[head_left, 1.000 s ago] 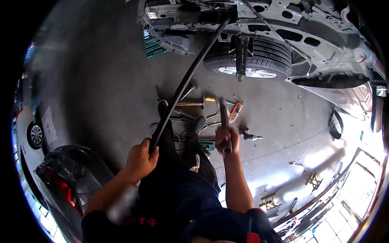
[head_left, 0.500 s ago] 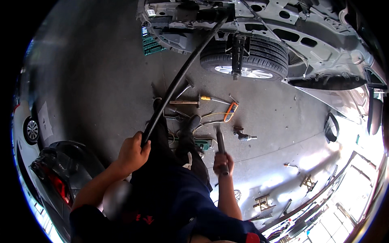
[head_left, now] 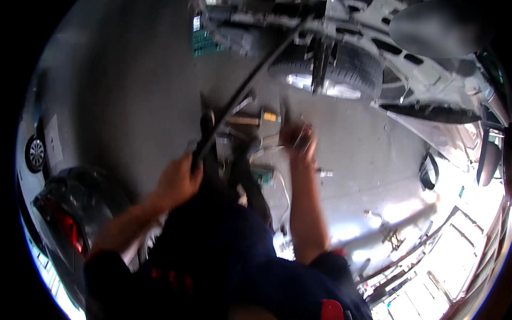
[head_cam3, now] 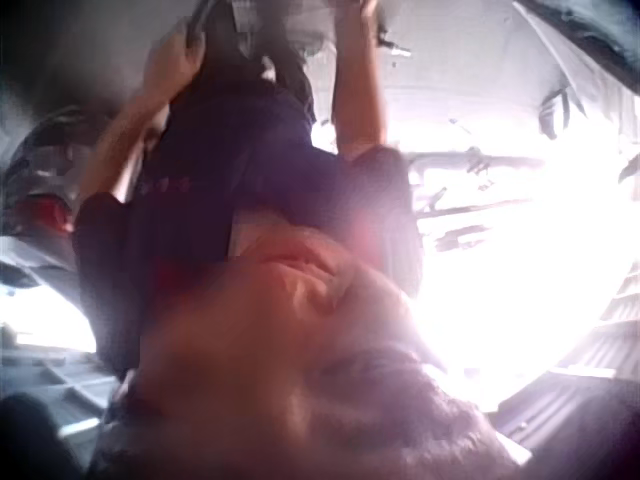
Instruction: The person repairs a damaged front chassis of a car by hammering a metal frame and using a long pry bar to straighten the structure.
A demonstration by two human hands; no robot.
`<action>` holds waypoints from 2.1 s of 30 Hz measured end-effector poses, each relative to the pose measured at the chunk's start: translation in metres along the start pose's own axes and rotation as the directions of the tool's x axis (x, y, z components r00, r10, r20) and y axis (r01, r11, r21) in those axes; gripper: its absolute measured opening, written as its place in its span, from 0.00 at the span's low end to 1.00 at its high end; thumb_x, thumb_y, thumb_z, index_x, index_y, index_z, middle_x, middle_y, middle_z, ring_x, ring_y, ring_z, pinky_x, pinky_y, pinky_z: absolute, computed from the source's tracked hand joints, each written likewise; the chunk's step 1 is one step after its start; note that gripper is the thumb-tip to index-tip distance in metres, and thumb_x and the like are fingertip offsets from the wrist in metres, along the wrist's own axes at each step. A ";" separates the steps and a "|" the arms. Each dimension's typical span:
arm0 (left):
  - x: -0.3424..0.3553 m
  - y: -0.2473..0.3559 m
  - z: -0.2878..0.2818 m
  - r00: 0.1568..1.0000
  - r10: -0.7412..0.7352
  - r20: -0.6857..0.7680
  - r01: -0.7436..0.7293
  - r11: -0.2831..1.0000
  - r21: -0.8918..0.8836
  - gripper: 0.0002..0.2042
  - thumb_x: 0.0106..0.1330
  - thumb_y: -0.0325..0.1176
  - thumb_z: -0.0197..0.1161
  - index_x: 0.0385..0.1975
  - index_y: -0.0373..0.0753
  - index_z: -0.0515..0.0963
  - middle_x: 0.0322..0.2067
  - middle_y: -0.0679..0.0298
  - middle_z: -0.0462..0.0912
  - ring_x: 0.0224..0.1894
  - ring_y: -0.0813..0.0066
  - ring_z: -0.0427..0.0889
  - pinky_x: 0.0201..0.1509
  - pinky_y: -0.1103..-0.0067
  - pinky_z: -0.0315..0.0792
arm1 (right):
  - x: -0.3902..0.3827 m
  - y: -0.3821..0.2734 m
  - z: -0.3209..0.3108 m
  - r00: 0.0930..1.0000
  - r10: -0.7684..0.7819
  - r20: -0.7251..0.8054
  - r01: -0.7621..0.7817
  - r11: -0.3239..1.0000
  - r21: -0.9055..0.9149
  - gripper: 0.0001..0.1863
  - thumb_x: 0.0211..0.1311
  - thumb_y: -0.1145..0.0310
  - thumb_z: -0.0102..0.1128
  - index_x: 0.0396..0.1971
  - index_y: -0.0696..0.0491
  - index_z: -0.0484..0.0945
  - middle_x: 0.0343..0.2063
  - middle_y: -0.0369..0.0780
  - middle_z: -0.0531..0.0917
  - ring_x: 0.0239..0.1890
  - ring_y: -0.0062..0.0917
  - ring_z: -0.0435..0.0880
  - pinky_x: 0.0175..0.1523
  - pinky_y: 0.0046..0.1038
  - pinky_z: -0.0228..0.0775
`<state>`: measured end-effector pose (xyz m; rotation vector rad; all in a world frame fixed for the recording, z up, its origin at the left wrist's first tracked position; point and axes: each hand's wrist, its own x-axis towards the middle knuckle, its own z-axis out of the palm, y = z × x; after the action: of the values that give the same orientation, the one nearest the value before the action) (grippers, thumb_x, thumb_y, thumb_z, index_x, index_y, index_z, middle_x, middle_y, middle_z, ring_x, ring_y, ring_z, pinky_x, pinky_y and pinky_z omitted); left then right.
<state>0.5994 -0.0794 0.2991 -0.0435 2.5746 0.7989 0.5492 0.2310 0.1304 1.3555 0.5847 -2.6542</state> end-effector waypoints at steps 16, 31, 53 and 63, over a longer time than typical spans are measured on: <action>0.017 -0.028 0.007 0.996 0.093 -0.005 -0.093 0.995 0.018 0.11 0.65 0.34 0.66 0.30 0.34 0.72 0.16 0.50 0.78 0.20 0.45 0.80 0.24 0.60 0.72 | -0.164 -0.075 -0.352 0.713 0.289 -0.639 -0.377 0.926 -0.002 0.13 0.62 0.66 0.59 0.18 0.48 0.69 0.14 0.35 0.73 0.15 0.25 0.76 0.20 0.25 0.73; 0.115 -0.191 -0.071 0.972 0.228 0.064 -0.235 0.963 0.135 0.10 0.64 0.35 0.66 0.32 0.36 0.72 0.18 0.51 0.80 0.22 0.44 0.82 0.25 0.59 0.74 | -0.107 0.162 -0.178 0.721 0.300 -0.624 -0.500 0.849 -0.170 0.15 0.70 0.58 0.56 0.24 0.50 0.75 0.17 0.38 0.78 0.16 0.30 0.78 0.21 0.33 0.72; 0.346 -0.371 -0.098 0.871 -0.002 0.491 0.104 0.978 -0.180 0.08 0.71 0.35 0.63 0.34 0.40 0.73 0.20 0.71 0.74 0.20 0.82 0.74 0.25 0.79 0.70 | 0.217 0.483 -0.016 0.780 0.225 -0.585 -0.387 0.907 -0.168 0.13 0.64 0.64 0.66 0.30 0.60 0.81 0.22 0.43 0.81 0.20 0.32 0.81 0.25 0.33 0.75; 0.443 -0.384 -0.118 0.692 -0.154 0.705 0.260 0.965 -0.045 0.05 0.74 0.32 0.54 0.36 0.38 0.70 0.26 0.67 0.74 0.30 0.78 0.74 0.38 0.78 0.70 | 0.370 0.609 -0.015 0.899 0.022 -0.437 0.054 0.985 0.163 0.12 0.61 0.64 0.68 0.34 0.58 0.77 0.21 0.37 0.78 0.19 0.27 0.76 0.27 0.32 0.72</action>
<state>0.2130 -0.4197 -0.0048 -0.0618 1.7475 0.7280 0.4993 -0.2939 -0.3490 2.0327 0.4098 -2.4599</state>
